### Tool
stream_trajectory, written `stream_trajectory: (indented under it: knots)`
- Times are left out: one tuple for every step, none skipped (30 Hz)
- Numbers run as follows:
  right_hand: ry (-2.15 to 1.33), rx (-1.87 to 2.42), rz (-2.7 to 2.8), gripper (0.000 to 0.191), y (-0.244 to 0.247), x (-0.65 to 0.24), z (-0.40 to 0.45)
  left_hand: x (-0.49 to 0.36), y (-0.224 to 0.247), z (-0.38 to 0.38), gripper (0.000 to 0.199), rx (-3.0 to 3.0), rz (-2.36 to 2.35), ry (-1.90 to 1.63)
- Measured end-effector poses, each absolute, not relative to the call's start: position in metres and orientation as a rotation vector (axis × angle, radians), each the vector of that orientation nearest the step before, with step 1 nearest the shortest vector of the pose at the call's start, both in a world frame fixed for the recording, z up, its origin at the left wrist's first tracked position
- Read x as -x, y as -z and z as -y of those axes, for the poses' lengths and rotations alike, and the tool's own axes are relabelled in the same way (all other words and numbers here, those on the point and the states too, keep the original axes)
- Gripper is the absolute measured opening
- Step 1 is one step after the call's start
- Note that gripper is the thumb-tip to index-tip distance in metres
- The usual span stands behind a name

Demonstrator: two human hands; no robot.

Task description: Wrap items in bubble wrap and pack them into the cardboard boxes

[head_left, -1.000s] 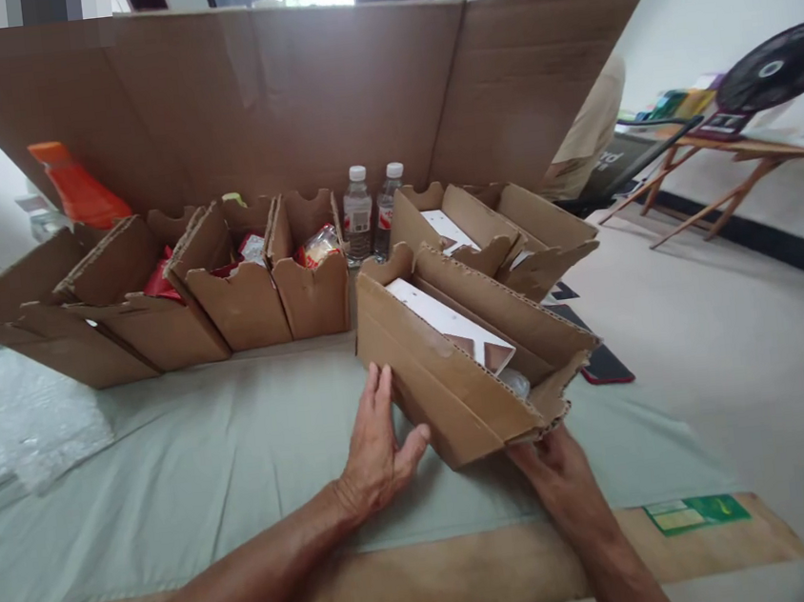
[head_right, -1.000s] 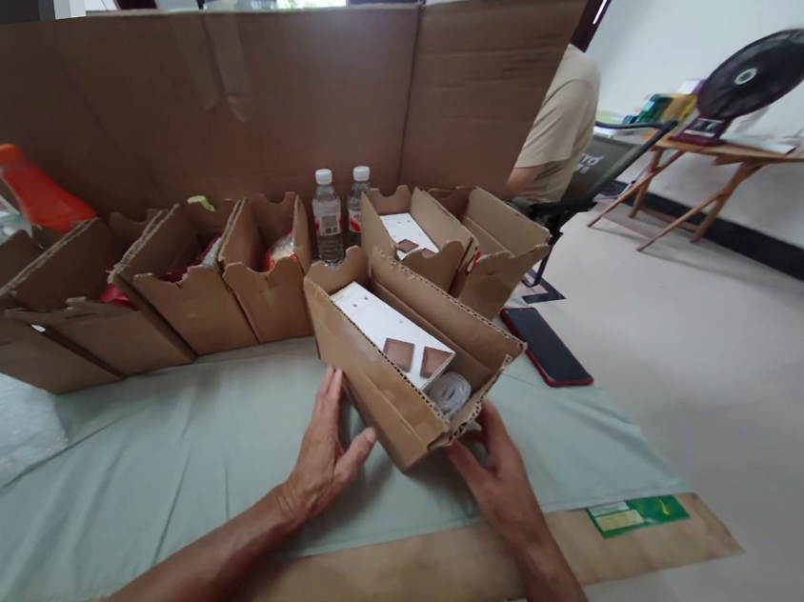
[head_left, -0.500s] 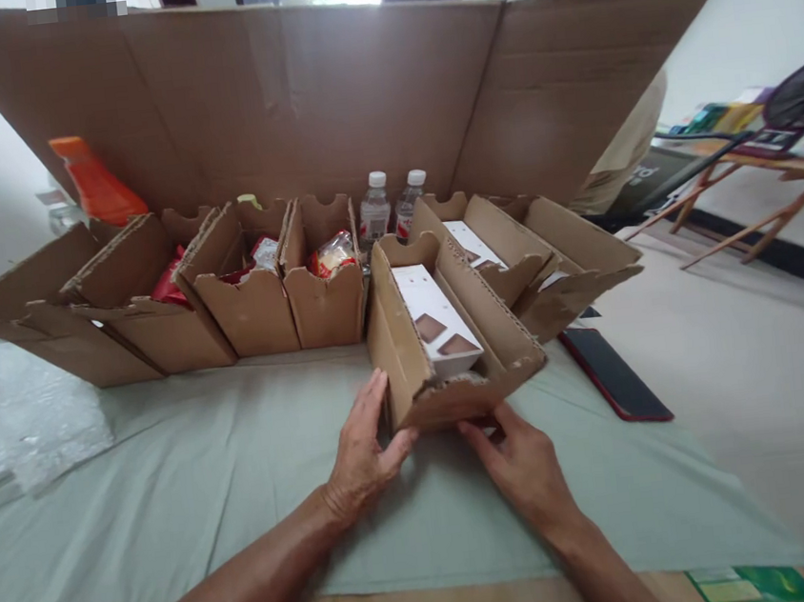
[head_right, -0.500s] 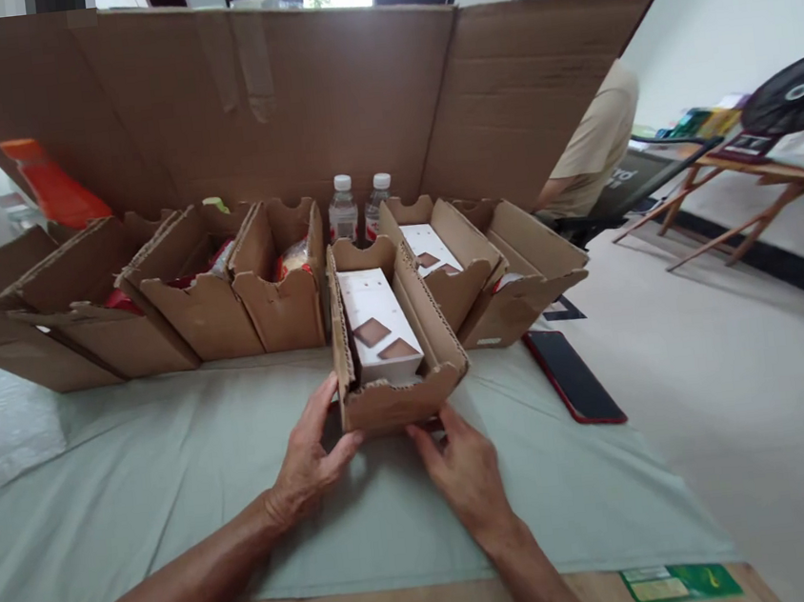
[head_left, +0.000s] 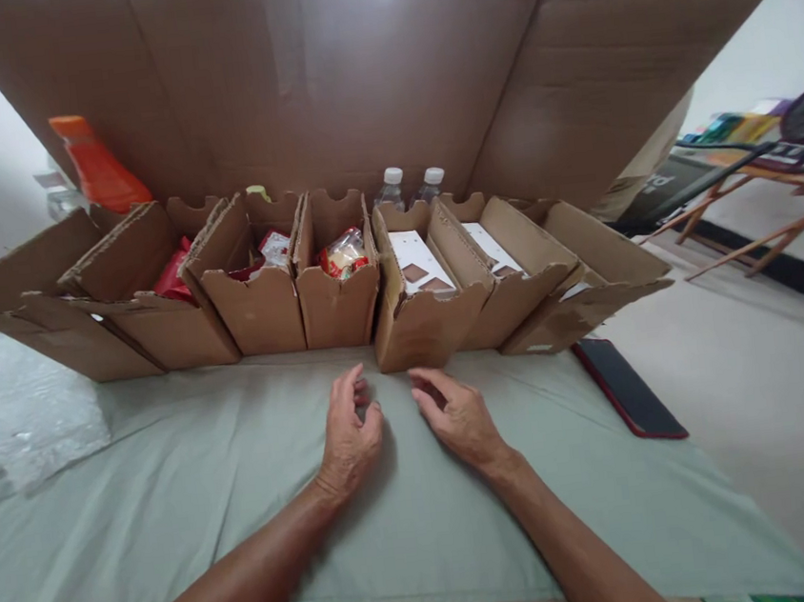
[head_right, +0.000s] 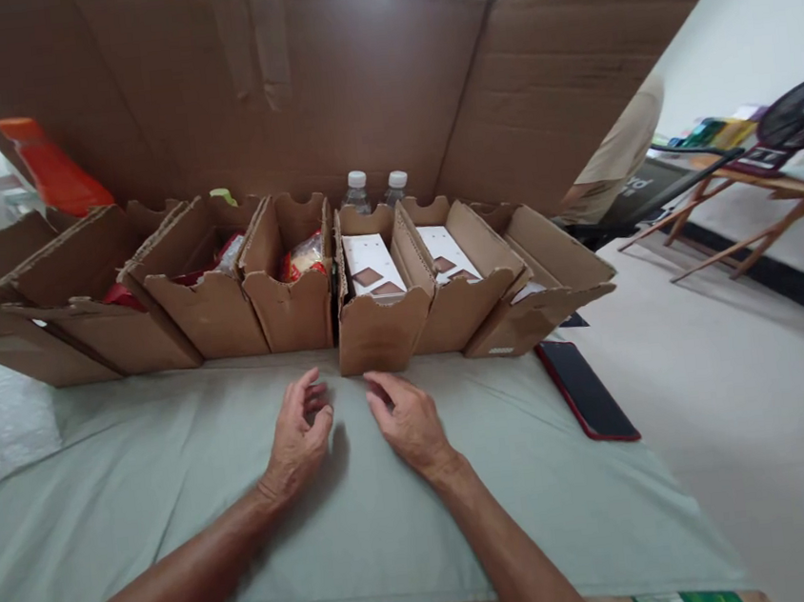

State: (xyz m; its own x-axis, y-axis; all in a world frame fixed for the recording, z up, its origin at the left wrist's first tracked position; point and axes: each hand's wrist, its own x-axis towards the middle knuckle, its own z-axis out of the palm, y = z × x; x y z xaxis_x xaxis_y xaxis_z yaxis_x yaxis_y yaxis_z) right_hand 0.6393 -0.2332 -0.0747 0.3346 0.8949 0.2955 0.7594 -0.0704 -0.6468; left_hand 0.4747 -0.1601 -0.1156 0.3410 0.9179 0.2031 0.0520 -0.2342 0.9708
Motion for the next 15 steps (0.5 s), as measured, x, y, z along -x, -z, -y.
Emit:
stream_trajectory:
  knots:
    - [-0.243, 1.826, 1.473, 0.033, 0.074, -0.636, 0.227, -0.475, 0.115, 0.161, 0.053, -1.588, -0.901, -1.056]
    - [-0.252, 1.802, 1.480, 0.036, 0.073, -0.635, 0.220, -0.475, 0.115, 0.162, 0.054, -1.599, -0.901, -1.052]
    - [-0.257, 1.785, 1.479, 0.039, 0.073, -0.634, 0.213, -0.476, 0.115, 0.162, 0.054, -1.613, -0.900, -1.049]
    - [-0.259, 1.776, 1.472, 0.041, 0.073, -0.635, 0.206, -0.476, 0.115, 0.162, 0.055, -1.628, -0.898, -1.048]
    - [-0.260, 1.773, 1.459, 0.044, 0.074, -0.637, 0.200, -0.476, 0.115, 0.162, 0.055, -1.642, -0.894, -1.048]
    - [-0.260, 1.773, 1.445, 0.046, 0.074, -0.638, 0.196, -0.476, 0.115, 0.162, 0.056, -1.652, -0.890, -1.048]
    - [-0.262, 1.775, 1.431, 0.046, 0.075, -0.639, 0.194, -0.476, 0.115, 0.162, 0.056, -1.657, -0.887, -1.044]
    - [-0.264, 1.776, 1.419, 0.044, 0.074, -0.639, 0.194, -0.476, 0.115, 0.162, 0.056, -1.660, -0.887, -1.037]
    - [-0.266, 1.777, 1.409, 0.040, 0.072, -0.638, 0.195, -0.476, 0.114, 0.162, 0.057, -1.659, -0.889, -1.029]
    - [-0.268, 1.775, 1.400, 0.037, 0.067, -0.637, 0.197, -0.476, 0.114, 0.161, 0.057, -1.657, -0.892, -1.019]
    - [-0.266, 1.768, 1.393, 0.034, 0.060, -0.633, 0.199, -0.476, 0.113, 0.161, 0.058, -1.654, -0.895, -1.010]
    - [-0.259, 1.750, 1.386, 0.033, 0.051, -0.629, 0.199, -0.476, 0.112, 0.161, 0.058, -1.648, -0.898, -1.002]
    - [-0.248, 1.721, 1.383, 0.034, 0.039, -0.623, 0.198, -0.476, 0.112, 0.161, 0.059, -1.640, -0.900, -0.995]
    - [-0.234, 1.687, 1.388, 0.038, 0.026, -0.617, 0.194, -0.477, 0.111, 0.162, 0.059, -1.630, -0.901, -0.990]
    - [-0.217, 1.656, 1.403, 0.042, 0.012, -0.611, 0.187, -0.477, 0.111, 0.162, 0.060, -1.614, -0.904, -0.985]
